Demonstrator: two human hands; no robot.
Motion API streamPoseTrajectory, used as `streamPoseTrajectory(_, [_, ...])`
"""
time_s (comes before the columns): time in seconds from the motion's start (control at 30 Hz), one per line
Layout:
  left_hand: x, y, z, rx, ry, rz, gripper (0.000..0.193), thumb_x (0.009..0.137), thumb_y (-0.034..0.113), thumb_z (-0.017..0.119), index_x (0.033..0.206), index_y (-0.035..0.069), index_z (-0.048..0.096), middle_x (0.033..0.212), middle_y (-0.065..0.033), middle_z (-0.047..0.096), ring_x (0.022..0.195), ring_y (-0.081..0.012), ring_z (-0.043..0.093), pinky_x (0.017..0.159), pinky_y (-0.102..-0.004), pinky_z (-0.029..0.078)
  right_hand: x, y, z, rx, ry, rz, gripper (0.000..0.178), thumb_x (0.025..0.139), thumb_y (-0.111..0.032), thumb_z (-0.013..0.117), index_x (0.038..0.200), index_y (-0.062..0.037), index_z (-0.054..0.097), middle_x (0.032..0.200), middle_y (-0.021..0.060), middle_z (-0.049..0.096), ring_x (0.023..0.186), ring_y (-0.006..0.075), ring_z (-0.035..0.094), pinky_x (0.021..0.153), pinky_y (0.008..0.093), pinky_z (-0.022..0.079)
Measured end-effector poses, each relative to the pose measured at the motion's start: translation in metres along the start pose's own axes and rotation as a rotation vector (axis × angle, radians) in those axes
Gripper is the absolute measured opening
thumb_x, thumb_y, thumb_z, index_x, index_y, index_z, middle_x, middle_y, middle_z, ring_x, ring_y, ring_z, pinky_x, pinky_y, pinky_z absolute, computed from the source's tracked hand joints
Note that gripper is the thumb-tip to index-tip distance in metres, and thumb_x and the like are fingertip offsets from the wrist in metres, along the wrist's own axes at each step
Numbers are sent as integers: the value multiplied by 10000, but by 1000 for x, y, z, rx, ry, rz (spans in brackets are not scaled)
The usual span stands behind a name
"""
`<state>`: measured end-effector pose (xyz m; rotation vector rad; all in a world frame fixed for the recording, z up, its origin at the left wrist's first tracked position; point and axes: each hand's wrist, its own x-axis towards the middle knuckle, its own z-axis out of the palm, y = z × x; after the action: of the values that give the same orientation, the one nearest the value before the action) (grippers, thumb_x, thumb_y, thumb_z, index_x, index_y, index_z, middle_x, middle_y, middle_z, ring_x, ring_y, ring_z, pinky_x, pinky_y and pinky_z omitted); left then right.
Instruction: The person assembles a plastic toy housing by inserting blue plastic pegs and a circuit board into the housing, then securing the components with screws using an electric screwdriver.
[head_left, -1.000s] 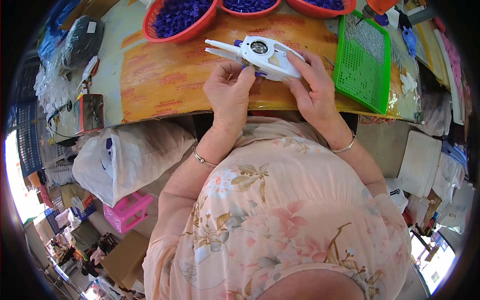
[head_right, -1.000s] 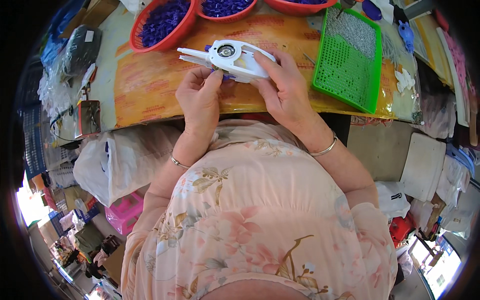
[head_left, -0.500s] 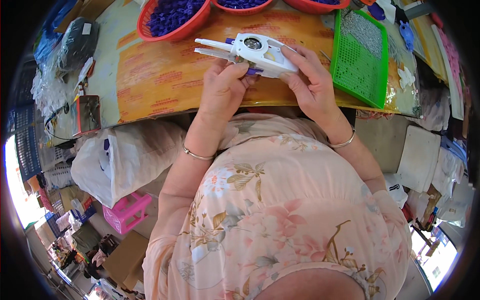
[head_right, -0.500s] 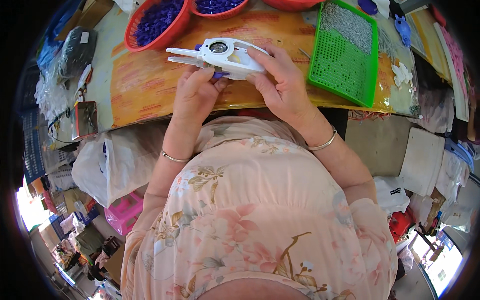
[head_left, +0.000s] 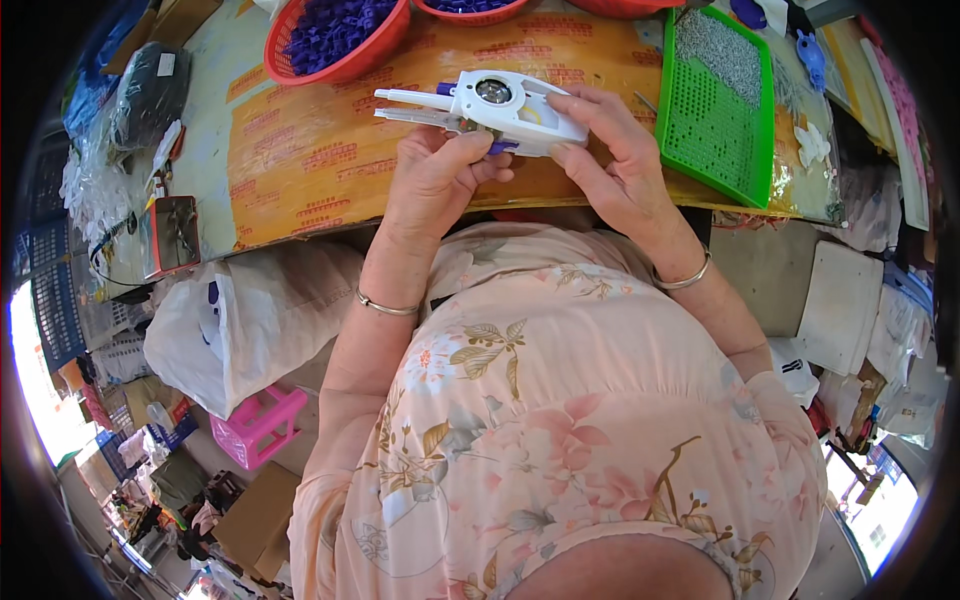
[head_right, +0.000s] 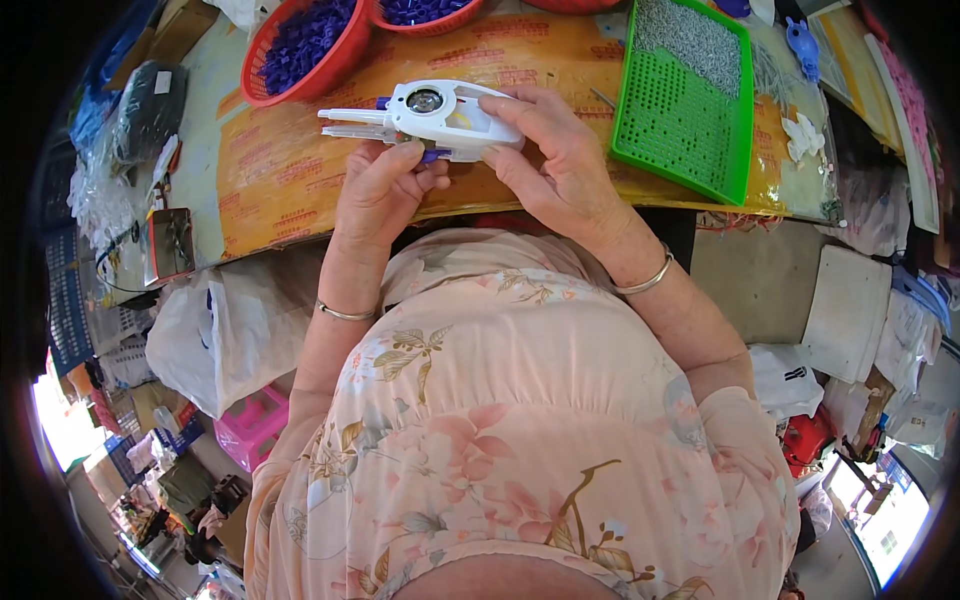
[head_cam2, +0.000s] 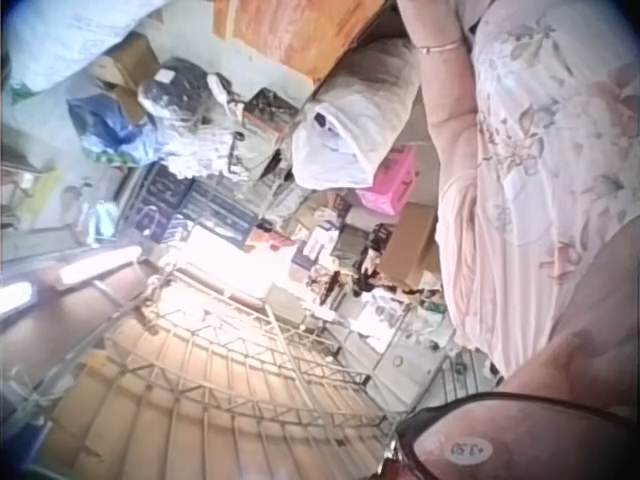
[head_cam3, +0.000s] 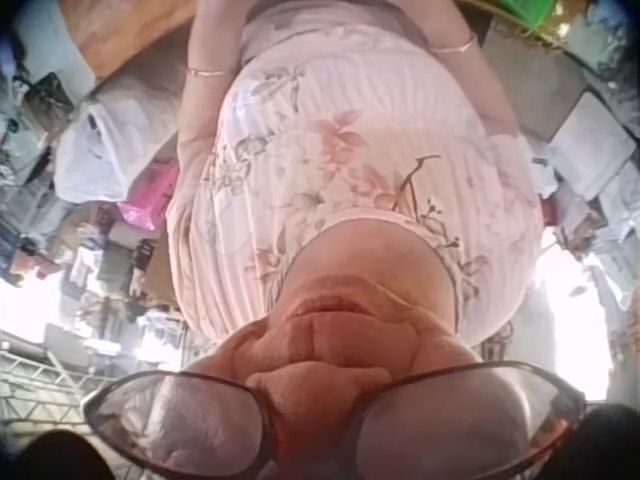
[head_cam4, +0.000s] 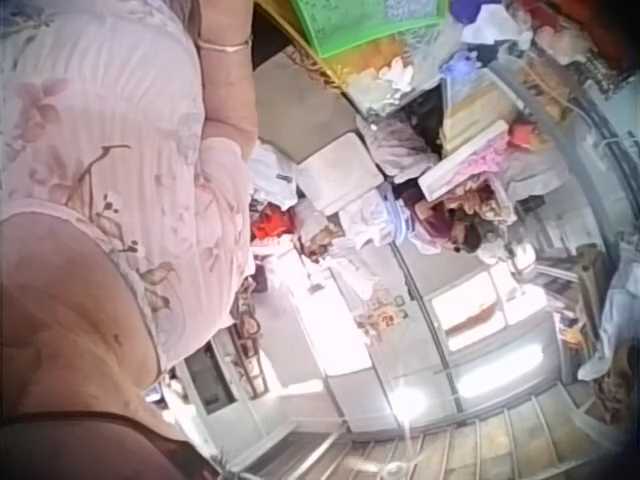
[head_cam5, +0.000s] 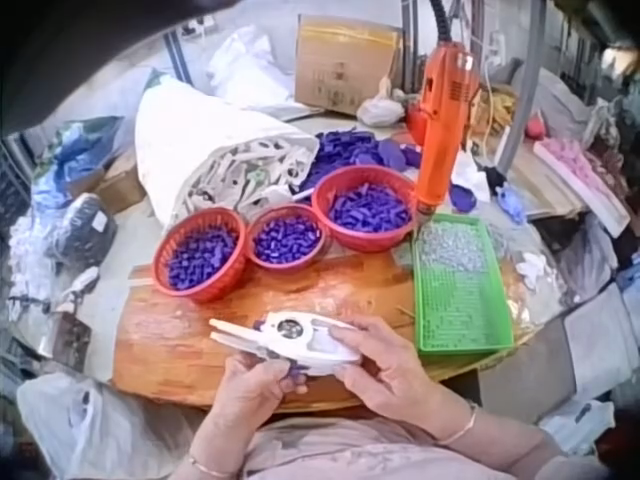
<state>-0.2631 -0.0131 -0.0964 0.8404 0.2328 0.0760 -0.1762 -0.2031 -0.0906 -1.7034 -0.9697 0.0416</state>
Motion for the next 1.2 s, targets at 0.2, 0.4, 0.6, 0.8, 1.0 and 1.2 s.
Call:
streamPoseTrajectory(0.2, [1,-1,-1,14,-31,6,361,839,28,605,1188,0,516,1019,-148,641,803,-239,671,698,-359,599,-1,-2,1,46,60,19,400,778,-25,674,1169,-31,590,1192,168,522,1043,258,551,860,310,456])
streamPoseTrajectory(0.4, [1,-2,-5,-36,-84,6,359,832,12,636,1175,-3,533,1032,-150,643,833,-248,670,712,-371,602,0,-4,-2,-19,38,-32,405,745,-11,695,1141,-41,617,1220,157,519,1143,284,491,932,344,424])
streamPoseTrajectory(0.6, [1,-2,-9,-59,-128,5,359,830,12,655,1170,12,541,1043,-137,646,869,-262,670,721,-382,604,2,-4,-4,-114,42,-94,430,713,-5,706,1132,-64,630,1210,133,535,1134,294,485,940,368,423])
streamPoseTrajectory(0.8, [2,-3,-10,-93,-157,19,386,818,-28,647,1184,24,536,1079,-134,633,888,-273,666,731,-405,607,3,-5,-8,-214,49,-129,416,684,-34,715,1089,-95,644,1203,113,553,1106,298,492,946,386,397])
streamPoseTrajectory(1.0, [2,-4,-14,-106,-168,27,455,810,-41,645,1235,28,498,1105,-136,623,893,-272,666,737,-406,608,1,-7,-8,-193,73,-136,411,683,-37,713,1083,-104,647,1199,107,558,1106,298,492,947,390,389])
streamPoseTrajectory(1.2, [2,-4,-11,-98,-206,56,471,804,-48,648,1241,19,487,1100,-140,624,895,-272,666,738,-410,608,0,-9,-6,-171,60,-120,416,691,-12,716,1092,-98,646,1208,104,552,1123,302,493,948,390,402])
